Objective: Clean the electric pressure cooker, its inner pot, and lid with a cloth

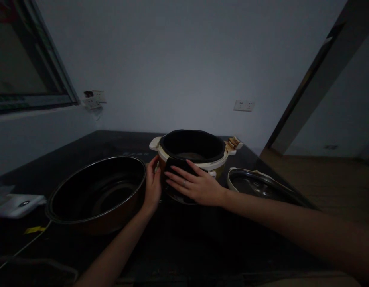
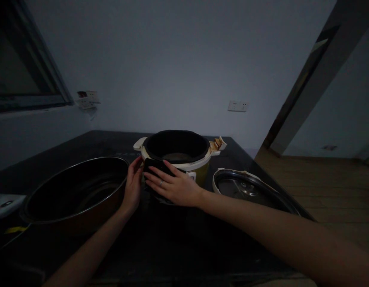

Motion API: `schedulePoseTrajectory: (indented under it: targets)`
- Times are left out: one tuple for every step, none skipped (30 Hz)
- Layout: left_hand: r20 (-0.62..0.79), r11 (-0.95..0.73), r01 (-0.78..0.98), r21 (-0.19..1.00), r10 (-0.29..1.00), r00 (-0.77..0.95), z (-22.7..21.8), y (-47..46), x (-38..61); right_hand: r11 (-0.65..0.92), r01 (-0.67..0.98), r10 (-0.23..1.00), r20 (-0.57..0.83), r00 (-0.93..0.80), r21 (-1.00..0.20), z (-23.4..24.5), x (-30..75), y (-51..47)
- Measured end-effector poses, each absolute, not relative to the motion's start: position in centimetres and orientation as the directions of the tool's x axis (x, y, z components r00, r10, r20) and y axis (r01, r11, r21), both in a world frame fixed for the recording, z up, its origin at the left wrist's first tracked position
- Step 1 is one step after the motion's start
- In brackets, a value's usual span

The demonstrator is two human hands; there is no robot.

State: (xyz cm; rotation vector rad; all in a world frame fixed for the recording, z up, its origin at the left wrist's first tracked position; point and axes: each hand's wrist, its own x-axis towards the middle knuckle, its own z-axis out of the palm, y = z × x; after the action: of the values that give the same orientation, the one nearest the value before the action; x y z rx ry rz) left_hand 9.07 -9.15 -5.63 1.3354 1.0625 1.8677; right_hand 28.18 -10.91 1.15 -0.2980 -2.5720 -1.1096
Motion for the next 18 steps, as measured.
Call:
schedulePoseTrajectory:
  targets:
    - [0.475,-0.502,-0.010,0.865,0.824,-0.309,-5.6,-9.2,9.1,0.663,0.319,0.061,0.376,-0.925,0.677,0.4,27.7,-10.9]
    - [0.484,-0.507,0.003,0.862,0.820,-0.306,-5.7,-9.2,9.0,0.655,0.309,0.053,0.367,-0.929,0.689,-0.5,27.3,-10.9]
    - [0.492,-0.512,0.016,0.859,0.816,-0.304,-5.7,-9.2,9.0,0.653,0.287,0.041,0.347,-0.937,0.700,-1.6,26.9,-10.9]
    - [0.497,-0.515,0.025,0.857,0.813,-0.304,-5.8,-9.1,9.0,0.657,0.256,0.025,0.319,-0.947,0.709,-2.7,26.6,-10.9]
    - [0.498,-0.515,0.028,0.857,0.812,-0.306,-5.9,-9.1,9.0,0.665,0.221,0.008,0.289,-0.957,0.714,-3.8,26.5,-10.8]
    - [0.495,-0.512,0.029,0.858,0.812,-0.309,-6.0,-9.0,9.0,0.674,0.192,-0.002,0.261,-0.965,0.714,-4.9,26.4,-10.8]
    - [0.490,-0.508,0.026,0.861,0.814,-0.310,-6.0,-8.9,8.9,0.682,0.166,-0.012,0.239,-0.971,0.712,-5.9,26.4,-10.8]
    - [0.486,-0.505,0.021,0.863,0.817,-0.311,-6.1,-8.9,8.9,0.692,0.143,-0.019,0.215,-0.976,0.708,-6.8,26.6,-10.7]
    - [0.483,-0.504,0.015,0.864,0.819,-0.308,-6.1,-8.8,8.9,0.702,0.115,-0.026,0.187,-0.982,0.703,-7.5,27.0,-10.7]
    - [0.482,-0.503,0.009,0.864,0.822,-0.305,-6.2,-8.8,8.9,0.712,0.081,-0.038,0.154,-0.987,0.697,-8.0,27.5,-10.6]
    - [0.481,-0.503,0.003,0.864,0.823,-0.301,-6.2,-8.8,8.9,0.721,0.041,-0.052,0.114,-0.992,0.691,-8.3,28.2,-10.6]
    - [0.479,-0.503,-0.003,0.864,0.825,-0.300,-6.2,-8.8,8.9,0.729,-0.003,-0.069,0.069,-0.995,0.685,-8.4,28.9,-10.5]
    - [0.476,-0.502,-0.008,0.865,0.826,-0.300,-6.2,-8.8,8.9,0.734,-0.049,-0.087,0.021,-0.996,0.677,-8.3,29.8,-10.4]
    - [0.473,-0.500,-0.013,0.866,0.828,-0.303,-6.1,-8.8,8.9,0.737,-0.103,-0.113,-0.027,-0.993,0.668,-8.0,30.7,-10.3]
    - [0.470,-0.497,-0.017,0.867,0.829,-0.304,-6.1,-8.9,8.9,0.736,-0.157,-0.143,-0.075,-0.987,0.659,-7.6,31.5,-10.1]
    - [0.469,-0.497,-0.018,0.868,0.829,-0.304,-6.1,-8.9,8.9,0.732,-0.208,-0.172,-0.119,-0.978,0.649,-7.0,32.4,-9.9]
    - [0.471,-0.498,-0.016,0.867,0.829,-0.303,-6.1,-8.9,8.9,0.725,-0.253,-0.201,-0.156,-0.967,0.640,-6.3,33.1,-9.7]
    - [0.474,-0.501,-0.012,0.866,0.827,-0.302,-6.1,-8.9,8.9,0.716,-0.289,-0.224,-0.182,-0.957,0.636,-5.5,33.7,-9.4]
